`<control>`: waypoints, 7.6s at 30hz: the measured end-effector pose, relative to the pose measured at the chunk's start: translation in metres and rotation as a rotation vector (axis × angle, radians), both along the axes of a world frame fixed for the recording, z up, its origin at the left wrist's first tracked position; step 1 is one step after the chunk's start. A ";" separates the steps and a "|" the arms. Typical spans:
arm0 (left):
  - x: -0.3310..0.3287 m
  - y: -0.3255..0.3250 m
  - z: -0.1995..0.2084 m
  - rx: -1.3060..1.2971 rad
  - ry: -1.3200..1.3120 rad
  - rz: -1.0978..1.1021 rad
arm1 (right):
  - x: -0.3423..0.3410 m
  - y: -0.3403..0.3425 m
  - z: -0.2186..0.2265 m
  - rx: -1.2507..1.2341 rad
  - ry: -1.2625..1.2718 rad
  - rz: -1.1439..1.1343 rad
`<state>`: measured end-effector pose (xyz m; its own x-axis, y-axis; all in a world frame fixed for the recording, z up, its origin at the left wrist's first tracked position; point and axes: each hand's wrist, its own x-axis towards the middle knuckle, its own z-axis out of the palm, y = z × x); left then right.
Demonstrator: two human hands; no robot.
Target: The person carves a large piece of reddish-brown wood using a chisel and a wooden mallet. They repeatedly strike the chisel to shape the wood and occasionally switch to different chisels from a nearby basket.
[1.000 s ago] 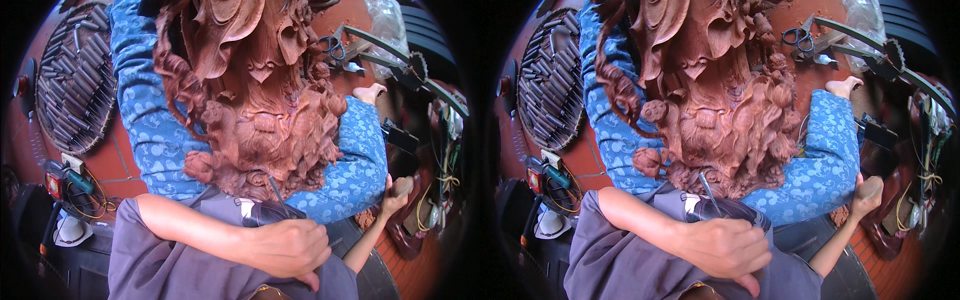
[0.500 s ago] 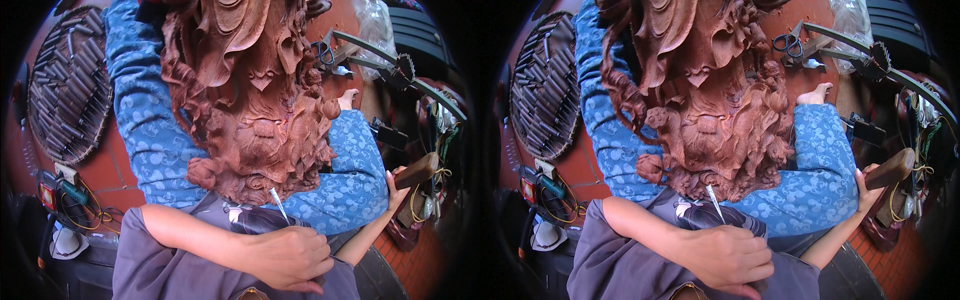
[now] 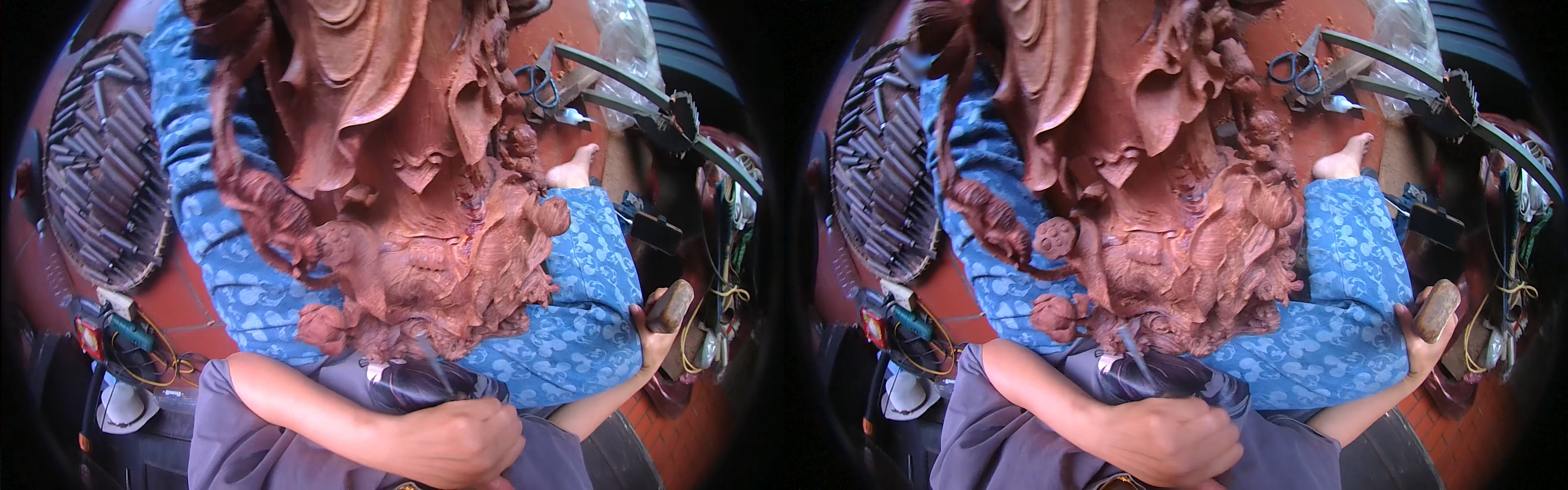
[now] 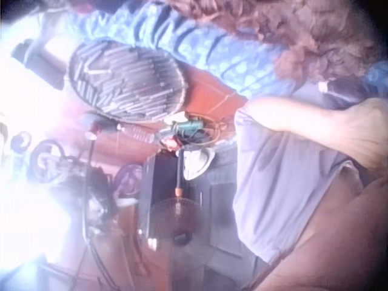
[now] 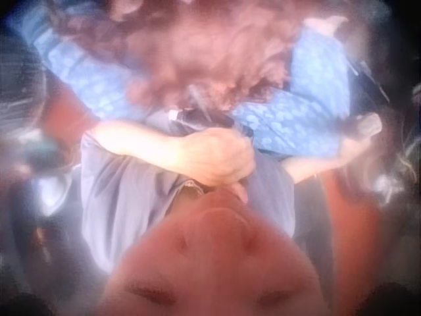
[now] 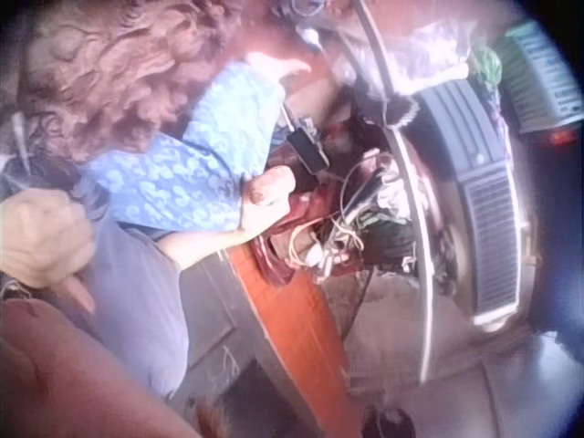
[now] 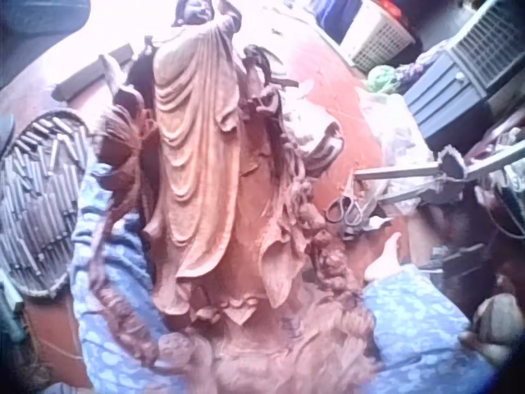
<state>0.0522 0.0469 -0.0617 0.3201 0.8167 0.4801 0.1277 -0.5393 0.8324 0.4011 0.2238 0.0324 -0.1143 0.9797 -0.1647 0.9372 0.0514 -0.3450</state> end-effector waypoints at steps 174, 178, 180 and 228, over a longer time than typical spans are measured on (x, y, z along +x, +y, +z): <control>0.028 0.019 -0.060 0.419 -0.396 0.007 | -0.103 -0.102 0.032 0.617 -0.311 1.219; 0.026 0.021 -0.053 0.343 -0.442 0.033 | -0.108 -0.099 0.033 0.599 -0.334 1.126; 0.025 0.022 -0.051 0.308 -0.468 0.041 | -0.110 -0.097 0.033 0.560 -0.325 1.098; 0.037 0.038 -0.035 0.118 -0.610 0.313 | -0.097 -0.024 0.020 0.534 -0.092 1.141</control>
<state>0.0889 0.0851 -0.0964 -0.2767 0.7580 0.5906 -0.1800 -0.6446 0.7430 0.3043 0.2001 0.0522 -0.9457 0.2786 0.1675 0.2878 0.9572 0.0324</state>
